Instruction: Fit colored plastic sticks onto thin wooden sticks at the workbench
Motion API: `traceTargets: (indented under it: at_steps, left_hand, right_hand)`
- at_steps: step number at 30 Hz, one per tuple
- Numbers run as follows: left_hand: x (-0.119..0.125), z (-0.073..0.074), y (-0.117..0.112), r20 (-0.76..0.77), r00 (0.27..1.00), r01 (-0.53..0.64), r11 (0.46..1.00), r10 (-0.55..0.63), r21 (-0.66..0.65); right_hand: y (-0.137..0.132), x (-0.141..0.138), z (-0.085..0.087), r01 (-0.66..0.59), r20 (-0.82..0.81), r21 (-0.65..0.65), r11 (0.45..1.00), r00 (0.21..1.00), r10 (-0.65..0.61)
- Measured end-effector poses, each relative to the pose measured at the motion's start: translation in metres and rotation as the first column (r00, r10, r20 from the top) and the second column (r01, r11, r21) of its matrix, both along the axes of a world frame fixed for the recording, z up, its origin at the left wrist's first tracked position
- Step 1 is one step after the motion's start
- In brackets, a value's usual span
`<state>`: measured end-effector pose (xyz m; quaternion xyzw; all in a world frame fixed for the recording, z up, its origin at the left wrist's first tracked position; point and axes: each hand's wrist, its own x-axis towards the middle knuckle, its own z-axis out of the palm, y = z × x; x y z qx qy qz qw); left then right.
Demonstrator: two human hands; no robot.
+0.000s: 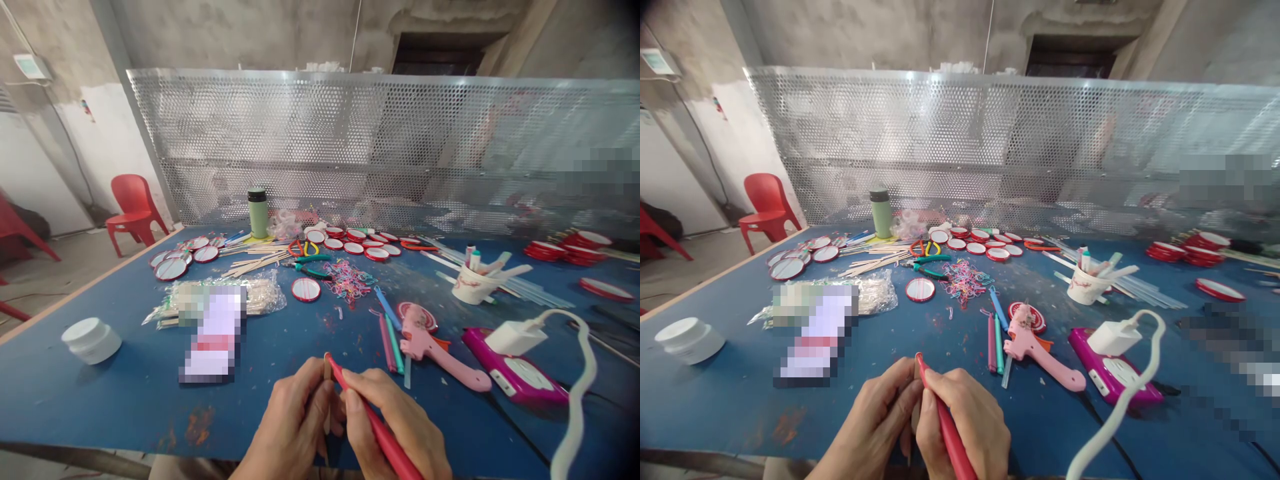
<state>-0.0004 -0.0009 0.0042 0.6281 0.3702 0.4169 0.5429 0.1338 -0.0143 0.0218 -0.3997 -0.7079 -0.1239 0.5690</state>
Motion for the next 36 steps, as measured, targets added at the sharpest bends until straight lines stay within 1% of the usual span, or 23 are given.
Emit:
traceTargets:
  at_steps: [5,13,19,25,30,36]
  left_hand:
    - [-0.0004,0.0004,0.0011,-0.010,1.000,0.000,1.000,0.000,-0.003]
    - [-0.0004,0.0010,0.0008,-0.018,1.000,0.006,1.000,-0.006,-0.006]
    - [-0.0007,0.0008,0.0005,-0.016,1.000,0.014,1.000,-0.014,-0.009]
    - [-0.0007,0.0008,0.0005,-0.026,1.000,0.012,1.000,-0.012,-0.018]
    - [-0.0007,0.0011,0.0002,-0.020,1.000,0.014,1.000,-0.014,-0.013]
    - [-0.0002,0.0006,0.0014,-0.011,1.000,0.016,1.000,-0.016,-0.010]
  right_hand:
    - [-0.0018,0.0000,0.0004,-0.013,-0.021,-0.033,0.999,1.000,0.012]
    - [-0.0004,-0.0002,-0.0005,0.012,-0.025,-0.014,1.000,1.000,-0.012]
    - [-0.0006,0.0018,-0.0001,-0.009,-0.010,-0.051,0.999,1.000,0.009]
    - [0.0004,0.0002,-0.0001,-0.002,-0.023,-0.017,1.000,1.000,0.002]
    - [0.0000,0.0000,-0.0004,0.020,-0.029,-0.025,0.999,0.999,-0.021]
    - [-0.0007,0.0013,-0.0004,0.018,-0.016,-0.023,1.000,1.000,-0.019]
